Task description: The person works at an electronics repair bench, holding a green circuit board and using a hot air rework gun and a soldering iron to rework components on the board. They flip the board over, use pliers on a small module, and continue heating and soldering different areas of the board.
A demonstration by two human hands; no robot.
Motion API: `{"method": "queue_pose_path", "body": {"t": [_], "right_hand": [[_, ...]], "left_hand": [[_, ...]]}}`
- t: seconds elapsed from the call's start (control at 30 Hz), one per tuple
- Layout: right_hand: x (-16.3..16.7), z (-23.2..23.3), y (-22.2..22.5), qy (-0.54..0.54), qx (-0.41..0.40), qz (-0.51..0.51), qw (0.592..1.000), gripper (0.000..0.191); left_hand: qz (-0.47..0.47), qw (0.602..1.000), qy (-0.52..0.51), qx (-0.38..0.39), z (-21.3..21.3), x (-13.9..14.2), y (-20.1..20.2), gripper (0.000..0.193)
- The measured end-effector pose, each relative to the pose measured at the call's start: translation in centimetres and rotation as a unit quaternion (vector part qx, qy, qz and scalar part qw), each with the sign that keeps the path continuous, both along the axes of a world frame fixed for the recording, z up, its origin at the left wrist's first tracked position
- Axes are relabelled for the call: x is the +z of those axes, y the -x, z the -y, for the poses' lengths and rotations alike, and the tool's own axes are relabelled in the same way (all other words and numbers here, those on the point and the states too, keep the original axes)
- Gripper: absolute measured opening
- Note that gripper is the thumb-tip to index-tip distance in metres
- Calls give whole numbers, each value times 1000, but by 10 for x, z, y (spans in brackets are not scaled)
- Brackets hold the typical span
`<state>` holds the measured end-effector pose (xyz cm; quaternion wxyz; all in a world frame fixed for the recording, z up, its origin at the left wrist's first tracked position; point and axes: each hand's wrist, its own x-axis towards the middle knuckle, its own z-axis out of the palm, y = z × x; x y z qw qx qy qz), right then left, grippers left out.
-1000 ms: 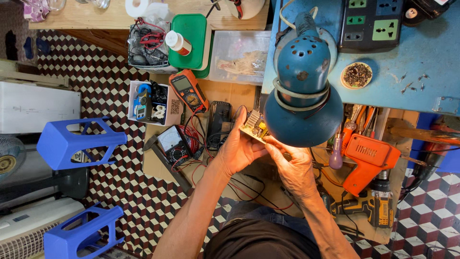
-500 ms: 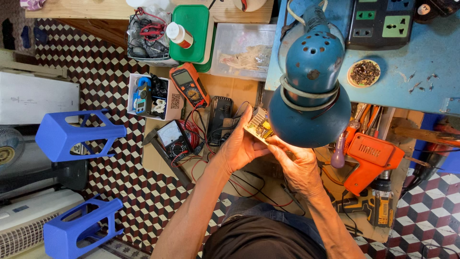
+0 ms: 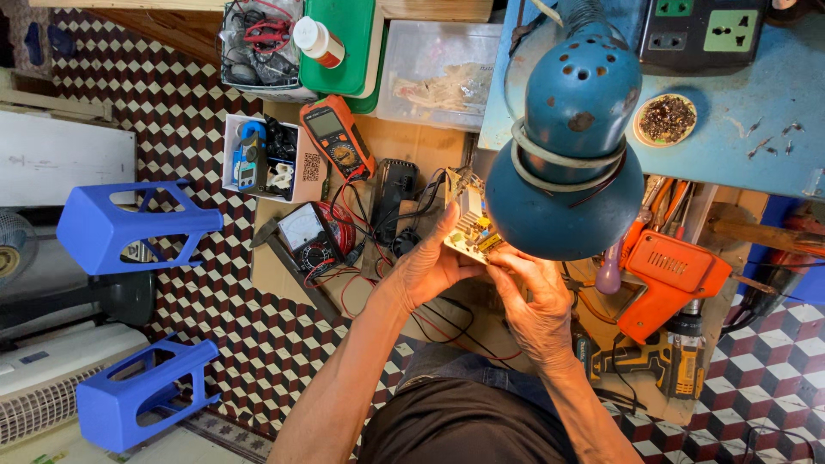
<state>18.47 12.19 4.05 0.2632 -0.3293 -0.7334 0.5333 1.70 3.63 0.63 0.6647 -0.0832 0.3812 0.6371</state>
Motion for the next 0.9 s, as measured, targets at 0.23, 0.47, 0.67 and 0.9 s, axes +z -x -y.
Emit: {"method": "queue_pose_path", "body": {"t": [0.23, 0.47, 0.67, 0.9], "right_hand": [[-3, 4, -3, -19, 1, -11, 1000, 21], [-10, 4, -7, -58, 2, 35, 998, 19], [-14, 2, -9, -128, 29, 43, 990, 21], [-14, 0, -9, -157, 39, 28, 986, 21]], "left_hand": [[-20, 999, -46, -5, 10, -10, -5, 79], [-64, 996, -54, -33, 18, -11, -7, 93], [-92, 995, -19, -38, 22, -11, -8, 103], [-129, 989, -17, -64, 21, -8, -8, 104]]}}
